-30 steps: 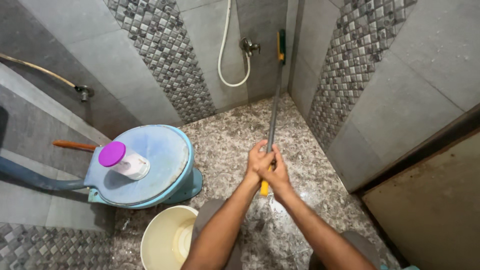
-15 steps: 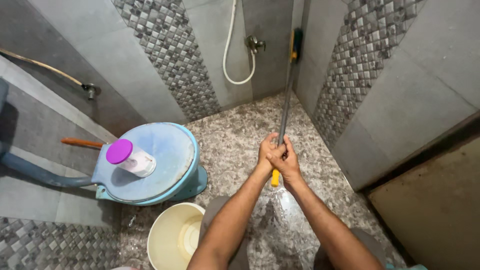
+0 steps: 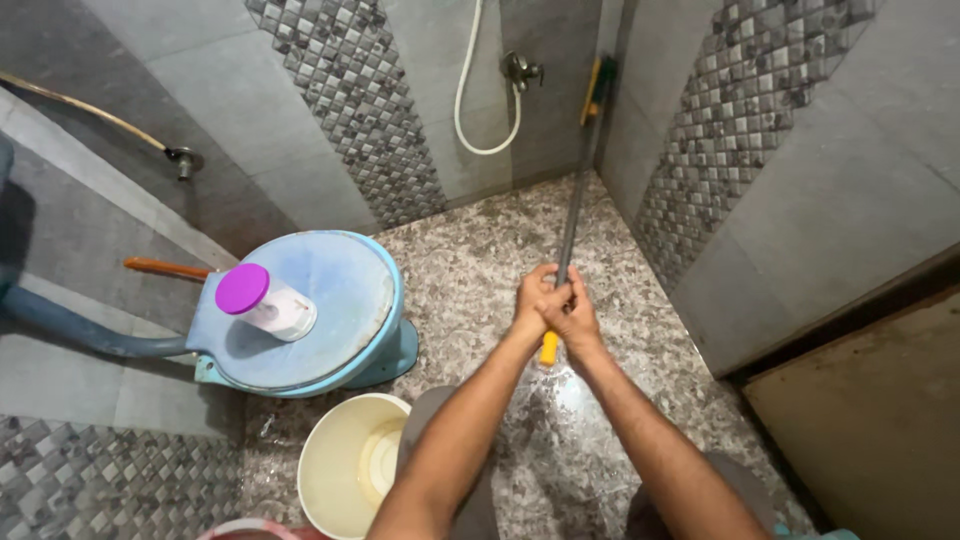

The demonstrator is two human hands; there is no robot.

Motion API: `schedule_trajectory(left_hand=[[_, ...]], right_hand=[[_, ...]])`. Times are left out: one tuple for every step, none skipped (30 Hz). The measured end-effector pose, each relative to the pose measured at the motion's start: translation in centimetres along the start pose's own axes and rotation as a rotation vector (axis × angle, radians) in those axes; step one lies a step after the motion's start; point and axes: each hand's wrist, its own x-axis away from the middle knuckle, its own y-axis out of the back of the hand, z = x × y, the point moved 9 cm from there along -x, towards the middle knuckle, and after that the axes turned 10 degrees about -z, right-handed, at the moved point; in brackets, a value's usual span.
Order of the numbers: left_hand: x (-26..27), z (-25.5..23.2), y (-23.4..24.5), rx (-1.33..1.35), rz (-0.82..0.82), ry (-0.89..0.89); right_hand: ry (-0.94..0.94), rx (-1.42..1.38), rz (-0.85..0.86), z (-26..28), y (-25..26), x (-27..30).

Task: The person mixes cleaning powder from a container into a jar, pours the mixture onto a bathroom floor, and then uses a squeegee to scrub and spread water across the tiles while rinsing them with water from a bucket and a mug.

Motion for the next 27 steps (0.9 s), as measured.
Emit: schedule_trajectory(left_hand=[[-0.7, 0.7, -0.8, 0.004, 0.004, -0.004], [-1.1, 1.3, -1.4, -0.029, -0.009, -0.001], [-1.4, 1.6, -1.6, -0.061, -0.023, 0.001], [-1.2, 1.5, -1.4, -0.064, -0.023, 0.003], [-0.8, 1.0, -1.0, -0.035, -0.040, 0.010], [-0.2, 0.4, -0.6, -0.005, -0.055, 0.019], [0.8, -0.3, 0.2, -0.008, -0.053, 0.022], [2.1, -1.2, 1.6, 0.011, -0.057, 0.016], [3.4, -2.0, 3.1, 0.030, -0.060, 0.009], [4.6, -2.5, 4.7, 0.030, -0.066, 0.016], [5.9, -3.1, 6.1, 0.029, -0.057, -0.019], [6.3, -3.7, 6.7, 0.021, -0.044, -0.061], [6.0, -3.9, 6.8, 0.017, -0.045, -0.062], [5.7, -3.6, 7.0, 0.020, -0.042, -0.043], [5.4, -3.2, 7.4, 0.024, -0.039, -0.025], [4.8, -2.7, 7.1, 0.022, -0.041, -0.022], [3.7, -1.8, 6.3, -0.033, -0.050, 0.004], [2.3, -1.2, 5.2, -0.085, -0.058, 0.017], [1.1, -0.9, 4.1, -0.083, -0.058, 0.008], [0.1, -0.8, 2.6, -0.149, -0.043, -0.034], [-0.7, -0.8, 1.6, -0.214, -0.028, -0.076], [-0.9, -0.6, 1.0, -0.212, -0.027, -0.077], [-1.2, -0.5, 0.9, -0.347, -0.070, -0.079], [-1.2, -0.9, 1.1, -0.482, -0.115, -0.080], [-0.9, -1.4, 1.0, -0.481, -0.116, -0.081], [-0.2, -2.0, 1.3, -0.426, -0.126, -0.059], [0.5, -2.8, 1.7, -0.370, -0.137, -0.037]], right_hand=[[0.006, -0.008, -0.019, 0.1, 0.8, -0.7], [0.009, -0.006, -0.020, -0.2, 1.1, -0.9], [0.008, -0.008, -0.039, -0.3, 1.6, -0.9], [0.003, -0.014, -0.058, -0.5, 1.7, -0.7], [0.001, -0.016, -0.060, -0.5, 1.4, -0.5], [0.029, 0.018, -0.031, -0.2, 0.7, -0.1], [0.057, 0.052, -0.001, 0.3, 0.0, 0.3], [0.053, 0.054, -0.003, 0.5, -0.6, 1.3], [0.004, 0.079, 0.032, 0.1, -1.7, 2.8], [-0.050, 0.104, 0.069, -0.4, -2.8, 4.3], [-0.058, 0.106, 0.070, -0.4, -3.3, 5.6], [-0.070, 0.106, 0.110, -0.7, -4.2, 6.6], [-0.082, 0.107, 0.150, -1.1, -4.8, 7.0], [-0.086, 0.101, 0.147, -1.7, -4.9, 6.5], [-0.062, 0.064, 0.132, -2.1, -5.0, 5.3], [-0.038, 0.032, 0.118, -2.6, -4.6, 4.4], [-0.042, 0.031, 0.117, -3.3, -3.9, 3.7], [-0.058, -0.004, 0.084, -3.4, -2.7, 2.0], [-0.075, -0.039, 0.052, -3.5, -1.6, 0.5], [-0.070, -0.037, 0.056, -3.4, -0.8, -0.5], [-0.078, -0.014, 0.018, -3.3, 0.4, -1.6], [-0.090, 0.009, -0.025, -3.5, 1.3, -2.0], [-0.089, 0.010, -0.025, -3.7, 1.4, -2.0], [-0.086, -0.030, -0.028, -3.6, 1.3, -2.0], [-0.083, -0.070, -0.032, -3.3, 1.2, -1.9], [-0.086, -0.070, -0.030, -3.0, 0.7, -1.7], [-0.062, -0.064, 0.002, -2.4, -0.2, -1.2]])
